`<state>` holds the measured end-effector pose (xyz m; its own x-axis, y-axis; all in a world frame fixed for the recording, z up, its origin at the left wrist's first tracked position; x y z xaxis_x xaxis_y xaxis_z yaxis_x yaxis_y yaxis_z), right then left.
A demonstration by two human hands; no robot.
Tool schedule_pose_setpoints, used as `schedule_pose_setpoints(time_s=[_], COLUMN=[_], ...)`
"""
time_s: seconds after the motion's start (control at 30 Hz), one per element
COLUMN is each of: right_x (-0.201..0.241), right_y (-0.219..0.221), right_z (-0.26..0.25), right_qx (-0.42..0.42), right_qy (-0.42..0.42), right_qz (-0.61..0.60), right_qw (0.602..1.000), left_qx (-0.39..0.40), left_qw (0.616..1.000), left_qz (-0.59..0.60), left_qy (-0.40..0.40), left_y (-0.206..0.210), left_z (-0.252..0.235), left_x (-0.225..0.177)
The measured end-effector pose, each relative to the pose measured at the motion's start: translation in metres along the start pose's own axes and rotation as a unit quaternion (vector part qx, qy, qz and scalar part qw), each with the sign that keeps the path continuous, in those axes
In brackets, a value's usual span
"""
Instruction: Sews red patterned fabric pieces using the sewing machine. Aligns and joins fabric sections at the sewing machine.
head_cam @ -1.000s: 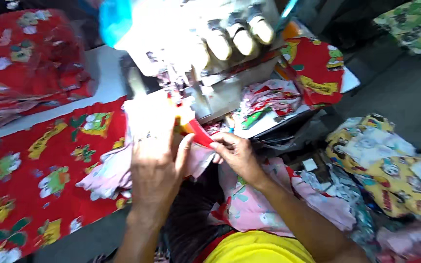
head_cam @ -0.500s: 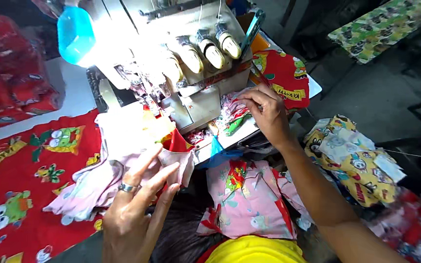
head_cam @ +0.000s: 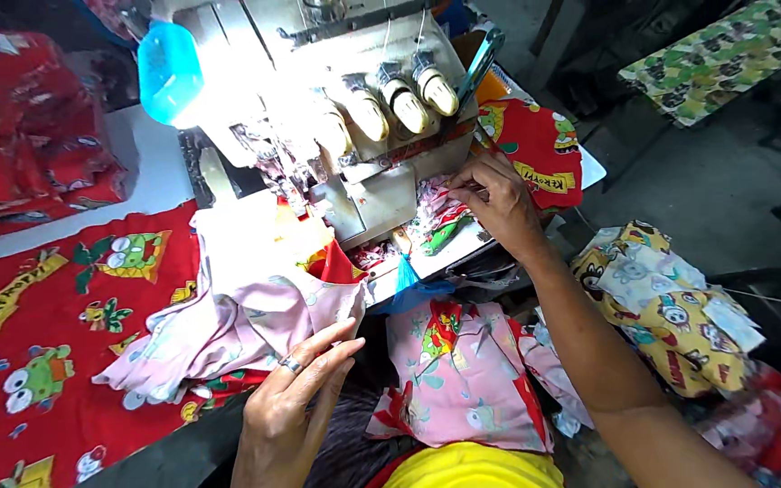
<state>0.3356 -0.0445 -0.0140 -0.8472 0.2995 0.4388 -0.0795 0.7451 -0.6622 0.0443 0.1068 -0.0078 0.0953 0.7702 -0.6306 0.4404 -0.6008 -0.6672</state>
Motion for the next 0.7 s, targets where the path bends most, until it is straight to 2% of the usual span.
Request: schedule_pose_setpoints(time_s=[0.17,0.27,0.37,0.5,0.6,0.7], right_x=[0.009,0.009,0.002,-0.009,0.015,0.063], right_y=[0.01,0.01,-0.004,-0.048,-0.067,-0.055], right_z=[0.005,0.005,-0.002,-0.015,-0.018,-0.005], right_qx=[0.037,0.024,-0.023,-0.135,-0.164,-0.084], right_qy=[-0.061,-0.048,0.001,0.028,-0.003,0.036], right_qz=[0.029,0.033,-0.012,-0.068,-0.138,-0.292], right_qw=[0.997,0.998,1.0,0.988,0.977,0.952], left_qx=[0.008,0.011,0.012,-0.003,-0.022,-0.053], left_qw=[1.0,1.0,1.0,1.0,0.997,0.985], left_qz=[-0.004,-0.011,-0.01,0.021,0.074,0.157], left_qy=[0.008,0.009,0.007,0.004,-0.007,-0.04], left_y=[0.011,0.013,0.011,0.003,0.0,-0.001], left_z=[-0.001,0.001,0.003,0.0,-0.008,-0.02], left_x=[0.0,0.001,0.003,0.0,-0.005,-0.008])
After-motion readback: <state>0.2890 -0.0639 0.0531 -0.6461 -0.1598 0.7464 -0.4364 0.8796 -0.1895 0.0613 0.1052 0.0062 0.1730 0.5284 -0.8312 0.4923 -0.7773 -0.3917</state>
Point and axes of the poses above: each hand's wrist, its own z-axis away from the middle knuckle, its own y-axis out of the palm, x = y × z, the point moved 8 cm from there along -z, towards the middle knuckle, and after that the axes turned 2 degrees about -y, right-handed, at the moved point
